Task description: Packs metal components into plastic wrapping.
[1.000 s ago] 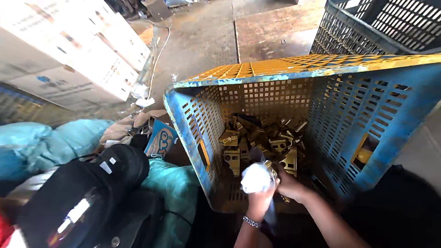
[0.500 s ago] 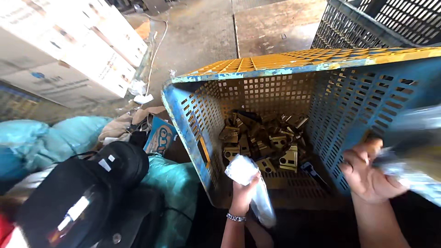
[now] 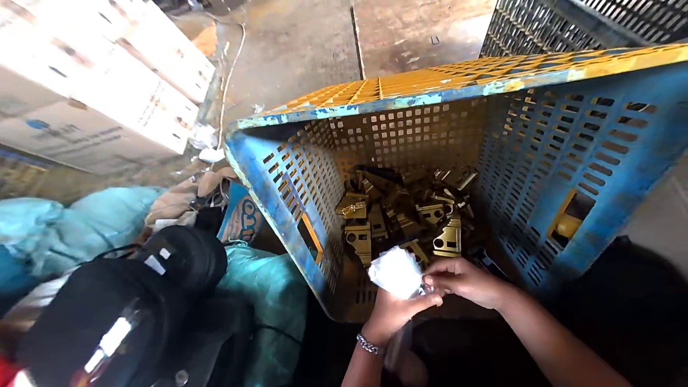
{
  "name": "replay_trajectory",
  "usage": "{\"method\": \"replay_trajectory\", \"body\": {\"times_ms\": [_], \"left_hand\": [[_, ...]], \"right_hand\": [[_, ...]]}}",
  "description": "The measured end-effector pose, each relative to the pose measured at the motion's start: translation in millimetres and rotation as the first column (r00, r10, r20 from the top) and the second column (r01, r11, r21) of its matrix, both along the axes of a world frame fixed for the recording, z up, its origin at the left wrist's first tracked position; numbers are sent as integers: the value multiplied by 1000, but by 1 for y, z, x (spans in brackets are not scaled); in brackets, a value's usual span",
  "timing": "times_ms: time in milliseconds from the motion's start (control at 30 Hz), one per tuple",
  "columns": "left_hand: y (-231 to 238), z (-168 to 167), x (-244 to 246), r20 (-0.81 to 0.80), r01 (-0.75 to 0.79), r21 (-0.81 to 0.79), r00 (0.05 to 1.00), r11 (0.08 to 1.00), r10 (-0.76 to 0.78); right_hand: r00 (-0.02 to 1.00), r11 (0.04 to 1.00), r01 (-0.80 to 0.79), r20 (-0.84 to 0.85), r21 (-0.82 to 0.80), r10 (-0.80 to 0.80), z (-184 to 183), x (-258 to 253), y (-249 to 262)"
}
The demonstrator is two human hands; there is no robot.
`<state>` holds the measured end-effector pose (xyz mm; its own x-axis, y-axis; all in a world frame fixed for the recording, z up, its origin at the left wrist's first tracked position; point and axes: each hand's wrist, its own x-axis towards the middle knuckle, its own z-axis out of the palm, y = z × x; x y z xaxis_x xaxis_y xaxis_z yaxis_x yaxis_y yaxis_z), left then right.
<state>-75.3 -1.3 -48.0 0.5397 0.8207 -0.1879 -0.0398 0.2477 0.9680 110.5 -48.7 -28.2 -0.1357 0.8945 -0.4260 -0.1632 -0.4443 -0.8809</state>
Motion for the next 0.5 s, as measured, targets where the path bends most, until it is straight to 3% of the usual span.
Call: {"method": "replay_trajectory", "body": {"times_ms": [67, 200, 233, 300, 367, 400, 467, 500], "left_hand": [[0, 8, 2, 32, 0, -32, 999, 1000, 1], [4, -6, 4, -184, 32, 285, 983, 958, 22], [3, -6, 3, -186, 38, 279, 983, 960, 15], [0, 1, 5, -70, -1, 76, 998, 997, 7], [2, 5, 9, -95, -103, -82, 991, 991, 95], [4, 2, 10, -158, -147, -69, 978, 987, 135], [9, -16, 11, -271, -292, 119, 910, 949, 314], [14, -26, 9, -287, -405, 228, 841, 885, 459]], "right_hand": [[994, 999, -36, -99, 0, 36, -5, 3, -1], [998, 997, -13, -68, -80, 8, -10, -4, 1], [1000, 997, 0, -29, -73, -3, -13, -4, 0], [999, 998, 23, 33, -64, -21, -14, -3, -1], [997, 993, 53, 68, -105, -46, -9, -4, 1], [995, 991, 57, 83, -122, -47, -7, -5, 2], [998, 993, 37, 52, -109, -32, -7, -4, 0], [999, 995, 43, 13, -90, -42, -8, -4, -1]]}}
